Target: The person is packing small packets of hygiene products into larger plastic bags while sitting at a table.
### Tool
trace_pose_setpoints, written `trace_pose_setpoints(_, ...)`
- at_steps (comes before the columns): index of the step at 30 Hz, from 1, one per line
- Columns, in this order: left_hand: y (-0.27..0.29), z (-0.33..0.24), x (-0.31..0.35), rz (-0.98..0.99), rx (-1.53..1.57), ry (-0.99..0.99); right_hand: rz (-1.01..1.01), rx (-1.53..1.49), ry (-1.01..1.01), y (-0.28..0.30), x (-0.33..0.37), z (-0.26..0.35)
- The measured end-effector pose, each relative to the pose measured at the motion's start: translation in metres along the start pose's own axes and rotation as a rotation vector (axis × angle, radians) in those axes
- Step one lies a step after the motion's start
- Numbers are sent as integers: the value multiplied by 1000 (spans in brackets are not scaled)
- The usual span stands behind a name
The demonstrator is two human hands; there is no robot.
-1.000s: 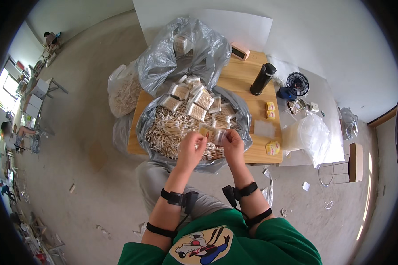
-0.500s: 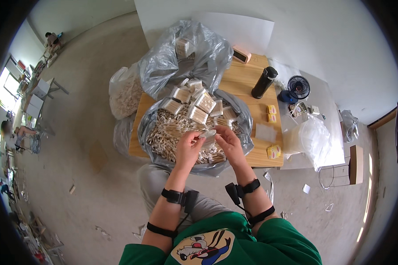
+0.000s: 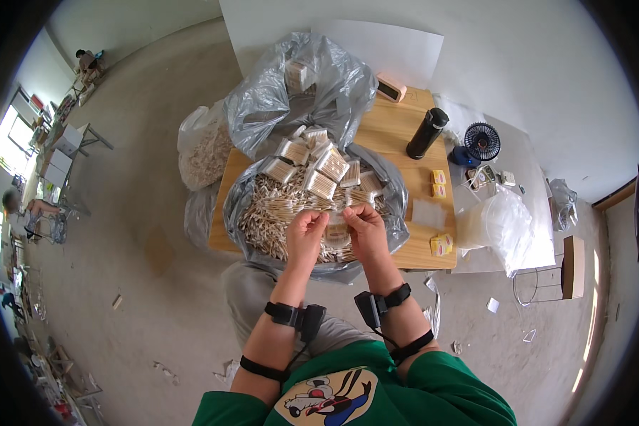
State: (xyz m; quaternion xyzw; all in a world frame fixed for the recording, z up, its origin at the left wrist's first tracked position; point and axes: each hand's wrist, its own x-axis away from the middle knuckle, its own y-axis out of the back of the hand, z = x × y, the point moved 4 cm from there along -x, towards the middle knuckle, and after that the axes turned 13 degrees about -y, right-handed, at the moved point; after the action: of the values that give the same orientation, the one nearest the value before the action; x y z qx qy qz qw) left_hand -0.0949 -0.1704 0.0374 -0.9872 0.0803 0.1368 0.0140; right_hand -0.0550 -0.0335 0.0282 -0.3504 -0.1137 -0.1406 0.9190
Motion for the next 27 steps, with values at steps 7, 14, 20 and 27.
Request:
trace_pose_setpoints(7,-4,6,-2,-102,15,-45,-77,-13,37,2,-8,-2)
trace_pose_setpoints(14,18,11,-8,-352,-167,-109,27,59,-201,-20,19,-28)
trace_pose_setpoints(20,13,16,5,-284,72,93,-95,211,-88,9,14,-26)
trace_pose_setpoints(27,19,27,3,-13,-219,20,-171,313,-68,16,18,-23)
